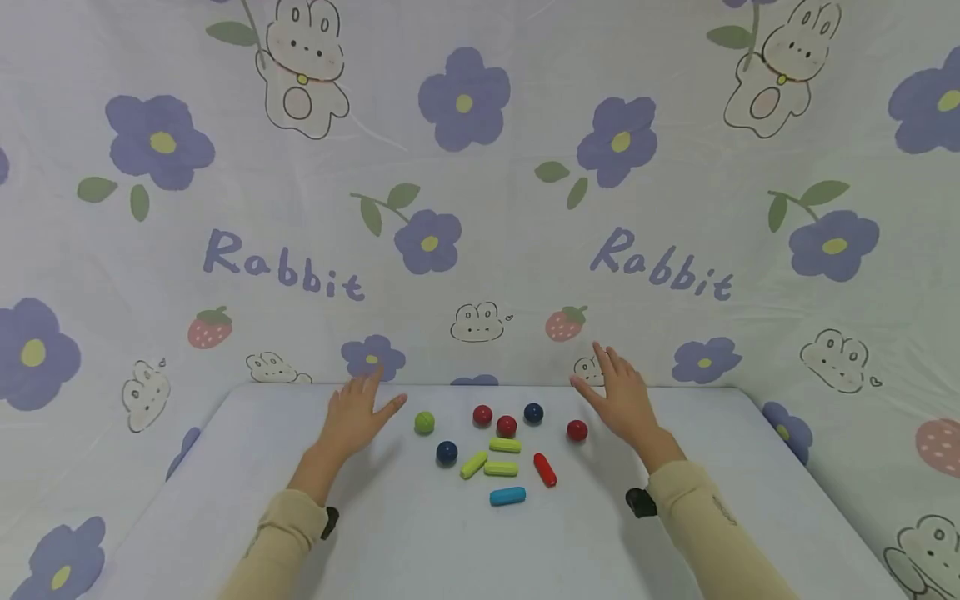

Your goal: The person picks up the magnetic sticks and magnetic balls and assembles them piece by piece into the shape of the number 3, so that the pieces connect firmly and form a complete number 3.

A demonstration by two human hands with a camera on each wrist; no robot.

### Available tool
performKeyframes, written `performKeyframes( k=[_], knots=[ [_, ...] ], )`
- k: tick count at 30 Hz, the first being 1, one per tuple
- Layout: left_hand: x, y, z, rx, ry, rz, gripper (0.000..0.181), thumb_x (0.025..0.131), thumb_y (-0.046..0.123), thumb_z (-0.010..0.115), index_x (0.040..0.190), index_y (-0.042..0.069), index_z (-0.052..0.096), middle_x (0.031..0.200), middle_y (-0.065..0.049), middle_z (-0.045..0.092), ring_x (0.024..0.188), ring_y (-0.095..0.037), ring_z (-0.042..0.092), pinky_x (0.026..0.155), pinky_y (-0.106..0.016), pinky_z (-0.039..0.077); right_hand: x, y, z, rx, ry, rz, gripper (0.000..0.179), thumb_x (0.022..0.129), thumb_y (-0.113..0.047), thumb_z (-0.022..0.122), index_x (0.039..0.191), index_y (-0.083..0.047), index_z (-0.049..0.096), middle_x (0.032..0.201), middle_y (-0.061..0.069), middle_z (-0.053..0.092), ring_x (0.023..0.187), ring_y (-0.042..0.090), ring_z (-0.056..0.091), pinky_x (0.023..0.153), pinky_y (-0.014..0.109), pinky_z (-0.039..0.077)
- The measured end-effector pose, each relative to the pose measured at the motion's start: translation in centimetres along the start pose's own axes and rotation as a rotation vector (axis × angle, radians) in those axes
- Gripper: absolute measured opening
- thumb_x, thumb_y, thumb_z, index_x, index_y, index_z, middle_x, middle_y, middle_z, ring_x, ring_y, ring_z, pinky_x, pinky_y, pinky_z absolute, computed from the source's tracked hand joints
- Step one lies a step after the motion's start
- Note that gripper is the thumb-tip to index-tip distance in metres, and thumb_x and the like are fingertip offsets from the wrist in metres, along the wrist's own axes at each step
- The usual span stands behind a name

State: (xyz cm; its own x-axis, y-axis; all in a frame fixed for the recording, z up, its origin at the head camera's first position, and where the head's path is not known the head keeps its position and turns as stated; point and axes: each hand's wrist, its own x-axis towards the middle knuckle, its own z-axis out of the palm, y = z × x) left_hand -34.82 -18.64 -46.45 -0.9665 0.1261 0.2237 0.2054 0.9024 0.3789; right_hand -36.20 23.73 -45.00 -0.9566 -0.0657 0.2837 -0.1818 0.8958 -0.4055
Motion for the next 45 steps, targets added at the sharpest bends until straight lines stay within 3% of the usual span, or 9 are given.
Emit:
performKeyframes(
  k=[5, 11, 16, 26, 34, 45],
  knots=[
    [-0.4, 0.1, 0.5, -0.086, -0.022, 0.009, 0.080, 0.098, 0.059, 0.042, 0.154, 0.005, 0.023, 0.153, -0.028, 0.034, 0.141, -0.047, 0.032, 0.116, -0.062, 0.024, -0.9, 0.0, 0.7, 0.092, -0.025, 0.030, 0.082, 0.096, -0.059, 0.047, 0.157, -0.015, 0.013, 0.161, 0.022, 0.019, 0.146, 0.046, 0.021, 0.114, 0.065, 0.023],
    [-1.0, 0.2, 1.2, -0.212, -0.062, -0.041, 0.082, 0.096, 0.063, 0.039, 0.154, 0.008, 0.023, 0.157, -0.023, 0.030, 0.144, -0.046, 0.027, 0.116, -0.064, 0.020, -1.9, -0.1, 1.6, 0.257, -0.087, 0.078, 0.083, 0.096, -0.062, 0.044, 0.158, -0.019, 0.008, 0.163, 0.019, 0.013, 0.150, 0.042, 0.013, 0.117, 0.063, 0.019],
    [-1.5, 0.2, 1.9, -0.296, -0.087, -0.068, 0.084, 0.094, 0.068, 0.038, 0.156, 0.013, 0.021, 0.160, -0.019, 0.026, 0.147, -0.043, 0.023, 0.117, -0.064, 0.017, -2.7, -0.1, 2.5, 0.324, -0.086, 0.092, 0.082, 0.096, -0.058, 0.047, 0.158, -0.018, 0.011, 0.163, 0.017, 0.016, 0.150, 0.041, 0.014, 0.119, 0.061, 0.018],
    [-2.5, 0.6, 2.6, -0.503, -0.044, -0.030, 0.072, 0.096, 0.050, 0.053, 0.153, 0.012, 0.030, 0.155, -0.019, 0.036, 0.144, -0.038, 0.033, 0.118, -0.057, 0.026, -4.2, 0.0, 3.6, 0.465, -0.086, 0.151, 0.080, 0.094, -0.058, 0.052, 0.157, -0.023, 0.016, 0.161, 0.012, 0.026, 0.147, 0.034, 0.027, 0.116, 0.060, 0.026],
    [-3.1, 1.7, 2.8, -0.610, 0.009, 0.024, 0.060, 0.096, 0.031, 0.061, 0.148, 0.009, 0.039, 0.149, -0.019, 0.045, 0.135, -0.037, 0.045, 0.111, -0.054, 0.038, -4.9, 0.2, 4.8, 0.548, -0.068, 0.180, 0.077, 0.095, -0.050, 0.056, 0.155, -0.016, 0.022, 0.158, 0.015, 0.031, 0.146, 0.035, 0.030, 0.120, 0.051, 0.025],
    [-3.5, 2.8, 3.2, -0.812, 0.001, 0.044, 0.055, 0.095, 0.019, 0.062, 0.144, 0.004, 0.043, 0.138, -0.023, 0.055, 0.129, -0.039, 0.052, 0.106, -0.047, 0.046, -5.2, 1.1, 6.4, 0.632, -0.052, 0.223, 0.075, 0.093, -0.036, 0.066, 0.152, -0.010, 0.027, 0.154, 0.017, 0.036, 0.142, 0.036, 0.037, 0.117, 0.045, 0.033]
  ],
)
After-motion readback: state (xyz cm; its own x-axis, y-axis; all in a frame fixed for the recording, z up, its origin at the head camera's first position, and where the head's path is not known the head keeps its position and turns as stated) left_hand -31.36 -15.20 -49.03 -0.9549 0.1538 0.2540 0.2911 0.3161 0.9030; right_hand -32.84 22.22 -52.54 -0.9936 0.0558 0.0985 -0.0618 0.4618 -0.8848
